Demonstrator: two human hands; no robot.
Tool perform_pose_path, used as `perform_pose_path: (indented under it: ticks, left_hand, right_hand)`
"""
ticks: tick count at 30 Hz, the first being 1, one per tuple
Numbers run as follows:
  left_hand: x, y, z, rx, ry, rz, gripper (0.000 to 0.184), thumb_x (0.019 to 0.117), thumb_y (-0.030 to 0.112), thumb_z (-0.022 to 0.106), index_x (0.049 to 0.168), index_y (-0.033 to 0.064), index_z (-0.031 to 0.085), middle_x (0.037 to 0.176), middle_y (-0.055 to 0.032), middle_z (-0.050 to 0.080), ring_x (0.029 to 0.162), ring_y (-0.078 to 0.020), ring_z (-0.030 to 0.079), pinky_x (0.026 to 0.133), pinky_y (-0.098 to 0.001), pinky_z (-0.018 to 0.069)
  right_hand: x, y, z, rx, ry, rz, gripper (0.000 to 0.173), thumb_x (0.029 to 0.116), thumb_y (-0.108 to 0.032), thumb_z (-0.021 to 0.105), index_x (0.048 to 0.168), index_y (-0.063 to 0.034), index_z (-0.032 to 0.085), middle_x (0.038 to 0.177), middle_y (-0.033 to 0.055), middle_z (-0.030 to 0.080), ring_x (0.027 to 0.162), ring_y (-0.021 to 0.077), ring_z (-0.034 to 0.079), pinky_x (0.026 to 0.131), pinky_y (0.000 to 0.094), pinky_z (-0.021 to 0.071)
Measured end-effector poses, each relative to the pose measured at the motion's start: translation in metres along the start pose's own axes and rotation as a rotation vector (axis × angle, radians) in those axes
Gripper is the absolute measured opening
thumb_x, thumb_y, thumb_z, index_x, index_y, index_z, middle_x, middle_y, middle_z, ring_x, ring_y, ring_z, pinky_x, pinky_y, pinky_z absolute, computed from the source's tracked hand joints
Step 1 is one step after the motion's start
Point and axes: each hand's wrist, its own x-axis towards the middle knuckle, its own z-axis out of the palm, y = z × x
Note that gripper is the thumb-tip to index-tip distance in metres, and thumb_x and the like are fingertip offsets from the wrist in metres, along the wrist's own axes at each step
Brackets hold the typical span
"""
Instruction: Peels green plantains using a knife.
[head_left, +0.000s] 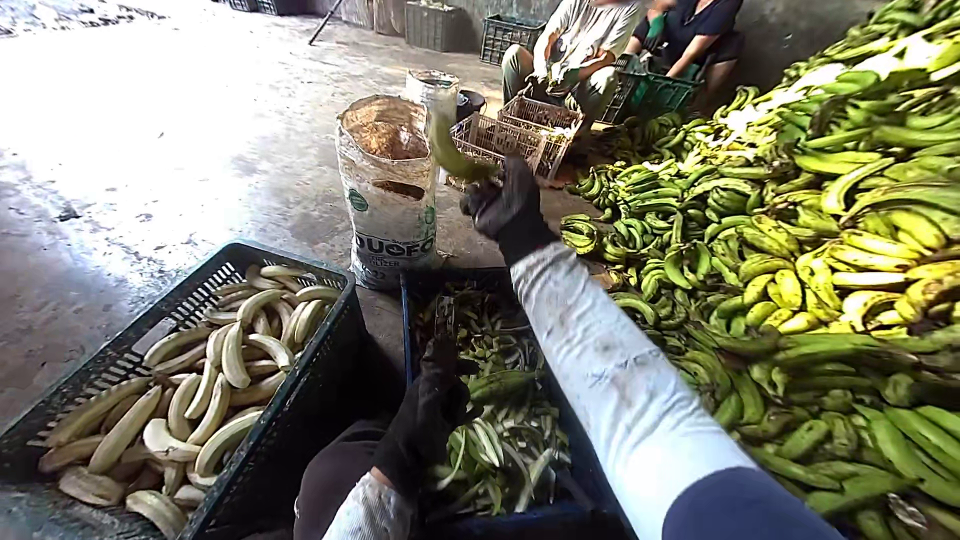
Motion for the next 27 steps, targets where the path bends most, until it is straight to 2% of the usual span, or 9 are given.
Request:
perform_pose_path:
  ticks: [4, 6, 8, 10, 12, 15, 18, 23, 27]
  left_hand:
    - [0.002, -0.002, -0.007, -0.026, 0.038, 0.100, 0.057, 0.1093, 0.049, 0.026, 0.117, 0.0041, 0.062, 0.071, -0.0017, 0.058, 0.054, -0.0107, 0.054, 0.051, -0.0267, 0.0514]
    - [-0.001, -0.003, -0.008, -0.031, 0.088, 0.091, 0.055, 0.1099, 0.048, 0.027, 0.111, 0.0070, 0.063, 0.073, -0.0014, 0.059, 0.057, -0.0109, 0.055, 0.055, -0.0281, 0.0532]
    - [-0.004, -0.002, -0.008, -0.049, 0.114, 0.090, 0.050, 0.1093, 0.048, 0.032, 0.115, 0.0096, 0.065, 0.078, -0.0022, 0.062, 0.062, -0.0117, 0.058, 0.062, -0.0306, 0.0570]
    - [-0.005, -0.002, -0.008, -0.037, 0.108, 0.086, 0.052, 0.1079, 0.054, 0.034, 0.117, 0.0118, 0.064, 0.081, -0.0023, 0.063, 0.063, -0.0114, 0.057, 0.062, -0.0306, 0.0563]
    - [-0.004, -0.001, -0.005, -0.023, 0.103, 0.072, 0.058, 0.1076, 0.056, 0.032, 0.114, 0.0098, 0.067, 0.073, -0.0003, 0.059, 0.060, -0.0112, 0.056, 0.063, -0.0312, 0.0570]
    - [-0.001, -0.004, -0.003, 0.032, 0.038, 0.077, 0.057, 0.1087, 0.052, 0.028, 0.112, 0.0095, 0.066, 0.068, 0.0024, 0.054, 0.058, -0.0092, 0.052, 0.062, -0.0282, 0.0540]
    - [0.002, -0.006, -0.002, 0.083, 0.020, 0.063, 0.057, 0.1082, 0.054, 0.029, 0.118, 0.0098, 0.064, 0.070, 0.0022, 0.054, 0.059, -0.0097, 0.053, 0.062, -0.0291, 0.0543]
    - [0.006, -0.005, 0.004, 0.108, 0.027, 0.056, 0.055, 0.1089, 0.051, 0.031, 0.122, 0.0065, 0.061, 0.067, 0.0018, 0.053, 0.056, -0.0089, 0.052, 0.059, -0.0264, 0.0543]
    - [0.007, -0.004, 0.006, 0.095, 0.045, 0.049, 0.051, 0.1094, 0.048, 0.031, 0.120, 0.0091, 0.063, 0.068, 0.0024, 0.053, 0.057, -0.0085, 0.053, 0.063, -0.0279, 0.0563]
  right_hand:
    - [-0.012, -0.027, -0.004, -0.368, -0.093, -0.131, 0.049, 0.1086, -0.038, 0.039, 0.152, -0.0144, 0.035, 0.141, 0.0131, 0.048, 0.118, 0.0222, 0.054, 0.088, 0.0375, 0.0511]
    - [-0.018, -0.011, -0.050, -0.671, -0.141, -0.217, 0.044, 0.1085, -0.035, 0.042, 0.145, -0.0114, 0.043, 0.128, 0.0097, 0.055, 0.108, 0.0159, 0.057, 0.084, 0.0307, 0.0509]
    - [-0.024, 0.009, -0.111, -1.108, -0.212, -0.267, 0.047, 0.1092, -0.035, 0.041, 0.145, -0.0060, 0.049, 0.131, 0.0151, 0.062, 0.115, 0.0213, 0.062, 0.096, 0.0401, 0.0528]
    - [-0.032, 0.041, -0.176, -1.448, -0.273, -0.178, 0.043, 0.1091, -0.036, 0.042, 0.140, -0.0097, 0.056, 0.124, 0.0184, 0.066, 0.109, 0.0302, 0.066, 0.094, 0.0535, 0.0528]
    - [-0.053, 0.076, -0.232, -1.602, -0.300, -0.047, 0.038, 0.1084, -0.036, 0.044, 0.132, -0.0123, 0.061, 0.108, 0.0189, 0.069, 0.090, 0.0344, 0.068, 0.079, 0.0589, 0.0554]
    - [-0.063, 0.117, -0.272, -1.886, -0.412, 0.236, 0.037, 0.1068, -0.029, 0.045, 0.133, -0.0098, 0.062, 0.124, 0.0212, 0.066, 0.114, 0.0403, 0.064, 0.095, 0.0636, 0.0489]
    - [-0.067, 0.140, -0.279, -2.055, -0.533, 0.397, 0.050, 0.1047, -0.028, 0.045, 0.154, -0.0185, 0.045, 0.154, 0.0142, 0.048, 0.140, 0.0389, 0.045, 0.109, 0.0653, 0.0376]
    - [-0.052, 0.176, -0.292, -2.124, -0.694, 0.427, 0.077, 0.0955, -0.024, 0.062, 0.163, -0.0193, 0.025, 0.166, 0.0115, 0.030, 0.150, 0.0402, 0.031, 0.108, 0.0686, 0.0370]
    - [-0.047, 0.187, -0.305, -2.156, -0.644, 0.391, 0.075, 0.0859, -0.033, 0.075, 0.152, -0.0174, 0.045, 0.156, 0.0163, 0.042, 0.141, 0.0434, 0.040, 0.105, 0.0694, 0.0379]
